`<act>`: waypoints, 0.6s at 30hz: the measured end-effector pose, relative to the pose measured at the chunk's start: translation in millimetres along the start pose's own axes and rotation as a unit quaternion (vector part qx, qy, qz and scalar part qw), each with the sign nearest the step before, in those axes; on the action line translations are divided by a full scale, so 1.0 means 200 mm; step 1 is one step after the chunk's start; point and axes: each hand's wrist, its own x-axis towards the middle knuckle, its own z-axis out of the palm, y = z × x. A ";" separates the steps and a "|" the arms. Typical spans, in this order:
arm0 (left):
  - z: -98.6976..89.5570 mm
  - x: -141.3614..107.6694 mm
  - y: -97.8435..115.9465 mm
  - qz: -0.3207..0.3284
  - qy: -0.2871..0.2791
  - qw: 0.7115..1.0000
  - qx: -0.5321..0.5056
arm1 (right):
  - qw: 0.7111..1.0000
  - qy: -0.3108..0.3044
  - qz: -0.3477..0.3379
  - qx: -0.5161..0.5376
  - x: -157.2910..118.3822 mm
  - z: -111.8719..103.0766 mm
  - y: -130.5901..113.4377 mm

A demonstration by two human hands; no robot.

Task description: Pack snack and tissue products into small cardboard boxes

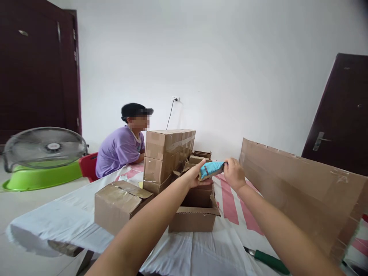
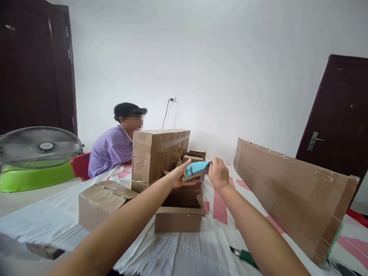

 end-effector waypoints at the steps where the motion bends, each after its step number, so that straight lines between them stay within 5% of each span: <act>1: 0.04 0.05 0.02 -0.003 0.015 1.000 -0.013 | 1.000 0.007 0.000 0.017 0.00 0.00 0.00; 4: 0.11 0.03 0.02 0.024 0.082 0.995 -0.056 | 0.997 0.040 0.012 0.068 -0.14 -0.04 0.05; 7: 0.16 -0.20 -0.07 0.072 0.112 0.987 -0.085 | 0.986 0.058 0.055 0.147 -0.47 -0.09 0.17; 9: 0.17 -0.40 -0.21 0.104 0.063 0.987 -0.105 | 0.942 0.019 0.140 0.306 -0.78 -0.08 0.26; 13: 0.17 -0.70 -0.61 0.100 -0.100 0.988 -0.065 | 0.919 -0.042 0.219 0.325 -1.32 0.04 0.39; 15: 0.12 -0.76 -0.79 0.055 -0.099 0.994 -0.004 | 0.910 -0.101 0.235 0.327 -1.46 0.11 0.40; 18: 0.00 -0.74 -0.93 -0.012 -0.032 0.997 0.076 | 0.911 -0.157 0.208 0.319 -1.45 0.25 0.35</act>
